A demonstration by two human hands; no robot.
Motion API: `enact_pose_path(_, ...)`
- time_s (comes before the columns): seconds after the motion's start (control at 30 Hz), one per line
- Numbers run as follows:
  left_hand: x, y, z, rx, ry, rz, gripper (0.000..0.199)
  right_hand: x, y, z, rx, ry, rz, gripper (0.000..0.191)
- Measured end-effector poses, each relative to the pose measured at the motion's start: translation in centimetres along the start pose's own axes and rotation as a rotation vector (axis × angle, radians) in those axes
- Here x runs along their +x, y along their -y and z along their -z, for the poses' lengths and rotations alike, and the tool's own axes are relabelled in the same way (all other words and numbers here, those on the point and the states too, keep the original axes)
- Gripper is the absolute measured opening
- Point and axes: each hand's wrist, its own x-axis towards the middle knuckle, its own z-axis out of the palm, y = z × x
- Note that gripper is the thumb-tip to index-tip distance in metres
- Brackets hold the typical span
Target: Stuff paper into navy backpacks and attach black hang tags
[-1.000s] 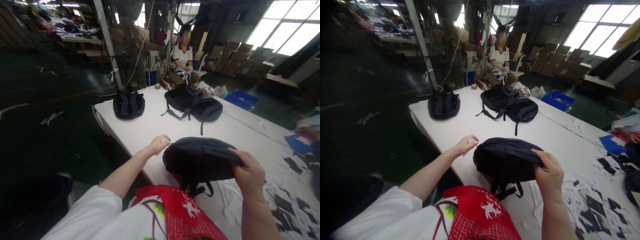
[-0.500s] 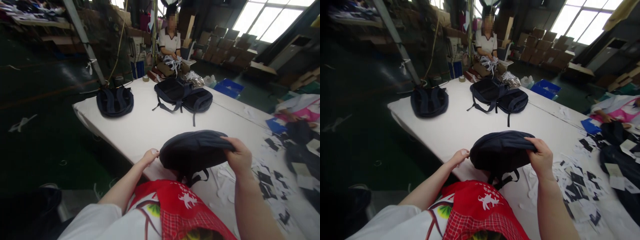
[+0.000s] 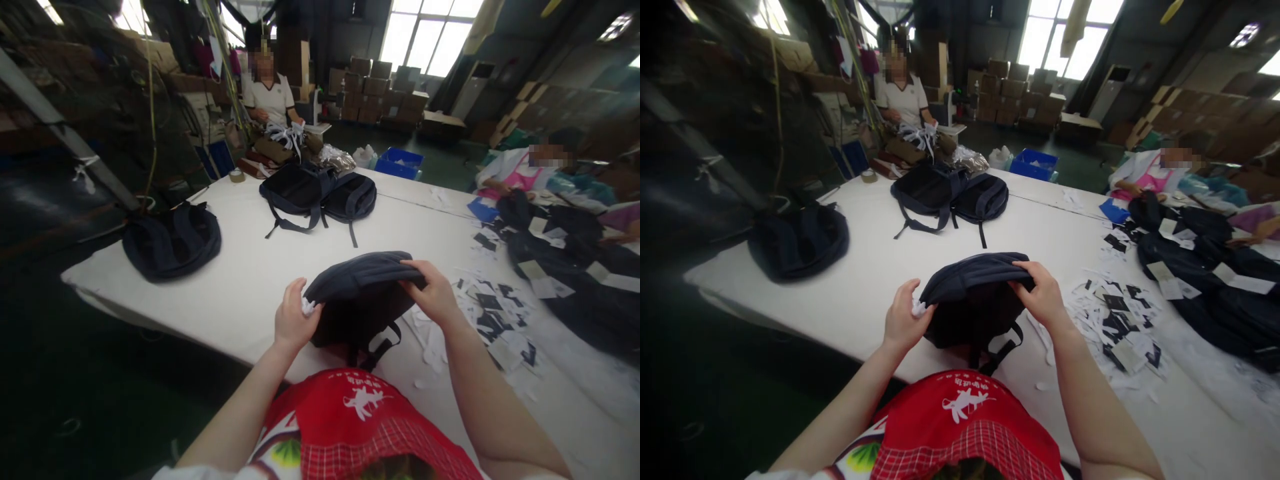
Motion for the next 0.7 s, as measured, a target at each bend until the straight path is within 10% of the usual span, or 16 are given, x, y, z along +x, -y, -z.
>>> enact_pose_path(0.07,-0.5,-1.3,0.2,0.002,-0.119,-0.084,0.029,-0.3,-0.3,0.0,-0.003,-0.019,-0.103,0.03)
enact_pose_path(0.17,-1.2,-4.1,0.4,-0.201,0.132,-0.263,0.007,-0.8,0.5,-0.6,0.046,-0.1,-0.28,0.029)
enact_pose_path(0.27,-1.2,-7.0,0.7,-0.433,0.456,-0.297,0.029,-1.2,2.8,-2.1,0.338,-0.172,-0.45,0.024)
enact_pose_path(0.5,2.8,-10.6,0.9,-0.543,0.518,-0.139,0.053,-1.7,7.0,-5.4,1.371,-0.448,-0.832,0.026)
enact_pose_path(0.7,5.5,-10.8,-1.1,-0.191,0.39,-0.264,0.048,-4.8,6.1,-4.5,1.292,-0.055,-0.734,0.041)
